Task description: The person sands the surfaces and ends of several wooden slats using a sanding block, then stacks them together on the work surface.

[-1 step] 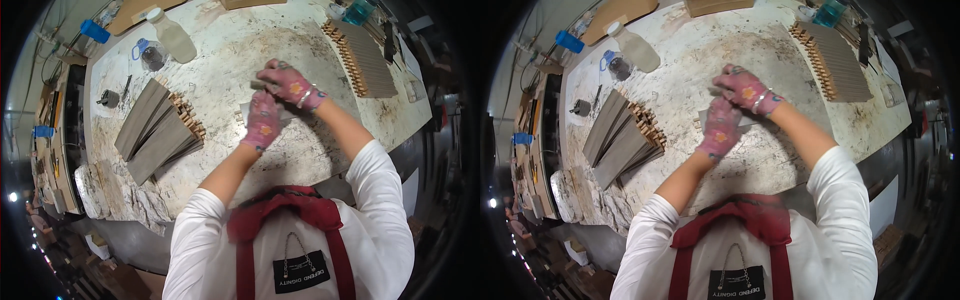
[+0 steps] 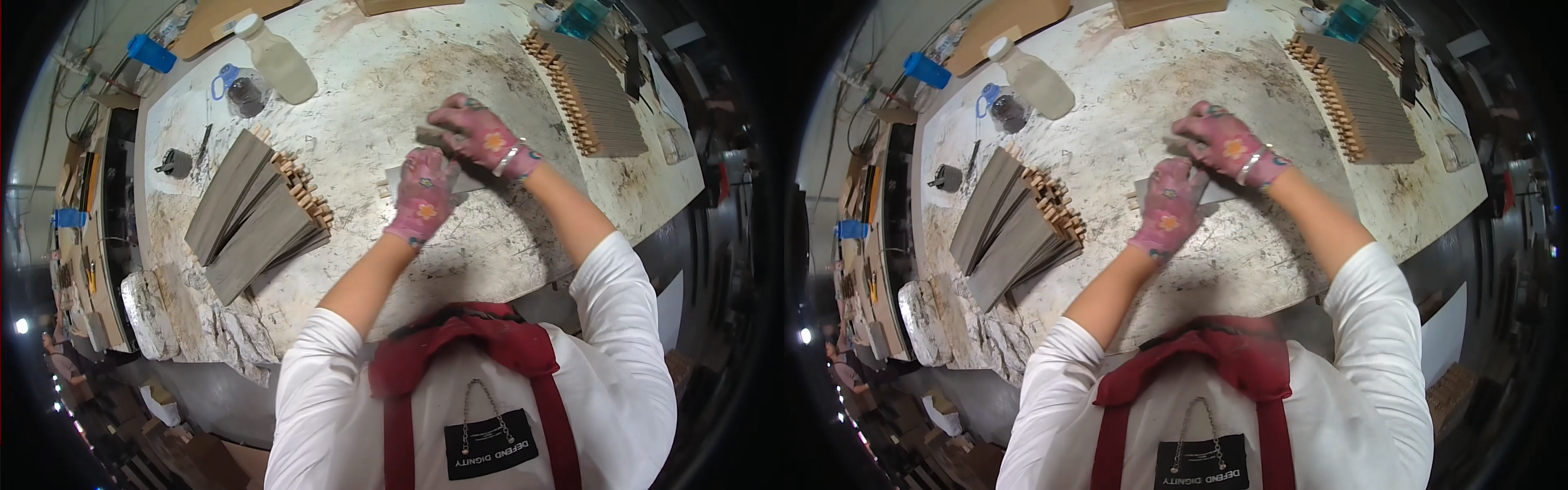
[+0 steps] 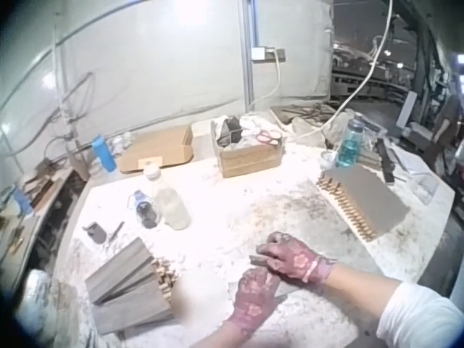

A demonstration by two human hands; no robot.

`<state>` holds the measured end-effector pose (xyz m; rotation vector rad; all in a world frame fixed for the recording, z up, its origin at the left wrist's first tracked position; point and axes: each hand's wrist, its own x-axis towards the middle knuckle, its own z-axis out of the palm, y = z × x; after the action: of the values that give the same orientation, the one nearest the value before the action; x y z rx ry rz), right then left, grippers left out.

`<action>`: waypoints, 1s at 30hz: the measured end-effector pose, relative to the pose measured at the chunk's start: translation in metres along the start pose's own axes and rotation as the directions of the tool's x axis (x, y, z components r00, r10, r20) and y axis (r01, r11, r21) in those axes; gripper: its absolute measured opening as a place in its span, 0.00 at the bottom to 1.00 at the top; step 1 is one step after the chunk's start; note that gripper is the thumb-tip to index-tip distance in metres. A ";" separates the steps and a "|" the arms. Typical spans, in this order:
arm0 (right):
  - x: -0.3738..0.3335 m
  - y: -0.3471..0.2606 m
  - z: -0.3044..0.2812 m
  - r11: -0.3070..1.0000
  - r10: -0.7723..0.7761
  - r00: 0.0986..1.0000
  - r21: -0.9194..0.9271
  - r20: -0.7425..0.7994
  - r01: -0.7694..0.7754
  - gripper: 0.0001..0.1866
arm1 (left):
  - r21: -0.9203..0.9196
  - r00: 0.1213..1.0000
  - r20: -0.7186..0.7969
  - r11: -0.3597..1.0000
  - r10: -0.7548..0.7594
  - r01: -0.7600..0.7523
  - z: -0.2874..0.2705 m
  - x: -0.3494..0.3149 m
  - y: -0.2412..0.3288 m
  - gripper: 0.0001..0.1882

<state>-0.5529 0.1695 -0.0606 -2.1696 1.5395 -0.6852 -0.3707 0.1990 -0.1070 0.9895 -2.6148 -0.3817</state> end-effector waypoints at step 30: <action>-0.084 -0.027 0.064 0.944 -0.234 0.964 -0.267 -0.124 0.195 0.16 | -0.486 0.985 0.147 0.861 -0.090 0.151 -0.020 0.022 -0.078 0.17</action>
<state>-0.5176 0.2599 -0.1103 -2.5584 1.5515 -0.7781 -0.3328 0.1251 -0.1118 0.9666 -2.3588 -1.1123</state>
